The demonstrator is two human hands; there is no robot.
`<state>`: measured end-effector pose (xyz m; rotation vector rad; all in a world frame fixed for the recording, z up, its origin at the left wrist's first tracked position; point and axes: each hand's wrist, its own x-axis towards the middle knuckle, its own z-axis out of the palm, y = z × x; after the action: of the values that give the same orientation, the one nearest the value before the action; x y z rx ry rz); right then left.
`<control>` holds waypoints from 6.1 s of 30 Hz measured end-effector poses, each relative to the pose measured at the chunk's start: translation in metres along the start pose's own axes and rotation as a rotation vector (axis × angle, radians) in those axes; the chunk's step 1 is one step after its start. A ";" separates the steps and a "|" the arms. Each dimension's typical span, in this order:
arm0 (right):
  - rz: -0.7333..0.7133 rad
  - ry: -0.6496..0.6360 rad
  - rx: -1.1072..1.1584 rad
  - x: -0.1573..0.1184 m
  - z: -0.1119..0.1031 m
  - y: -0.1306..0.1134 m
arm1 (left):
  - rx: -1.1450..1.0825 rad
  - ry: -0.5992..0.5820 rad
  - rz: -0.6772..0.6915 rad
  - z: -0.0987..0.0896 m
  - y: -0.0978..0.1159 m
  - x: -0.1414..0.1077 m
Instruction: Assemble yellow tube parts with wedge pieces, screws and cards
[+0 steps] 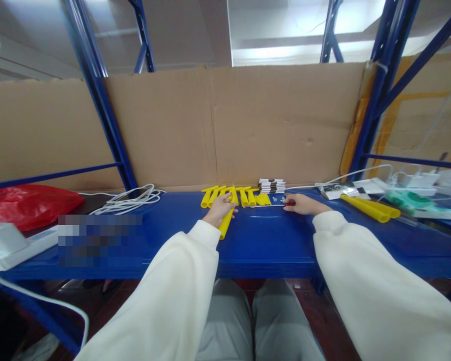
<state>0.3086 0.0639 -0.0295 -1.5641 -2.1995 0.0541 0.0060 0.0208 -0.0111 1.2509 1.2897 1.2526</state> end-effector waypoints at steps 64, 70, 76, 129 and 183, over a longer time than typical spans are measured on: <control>-0.041 0.316 -0.152 -0.009 -0.005 -0.042 | 0.110 0.003 0.046 0.003 -0.003 0.003; -0.119 0.340 -0.158 -0.010 -0.005 -0.043 | 0.115 0.029 0.064 0.004 -0.003 0.002; -0.166 0.365 -0.211 -0.013 -0.008 -0.050 | 0.105 0.042 0.061 0.004 -0.004 0.004; -0.053 0.245 -0.202 -0.025 -0.019 -0.056 | 0.137 0.050 0.064 0.002 -0.005 0.005; -0.103 0.116 -0.061 -0.027 -0.014 -0.058 | 0.135 0.069 0.050 0.002 -0.001 0.000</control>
<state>0.2695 0.0155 -0.0095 -1.4446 -2.2052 -0.1336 0.0082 0.0214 -0.0121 1.3526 1.4198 1.2709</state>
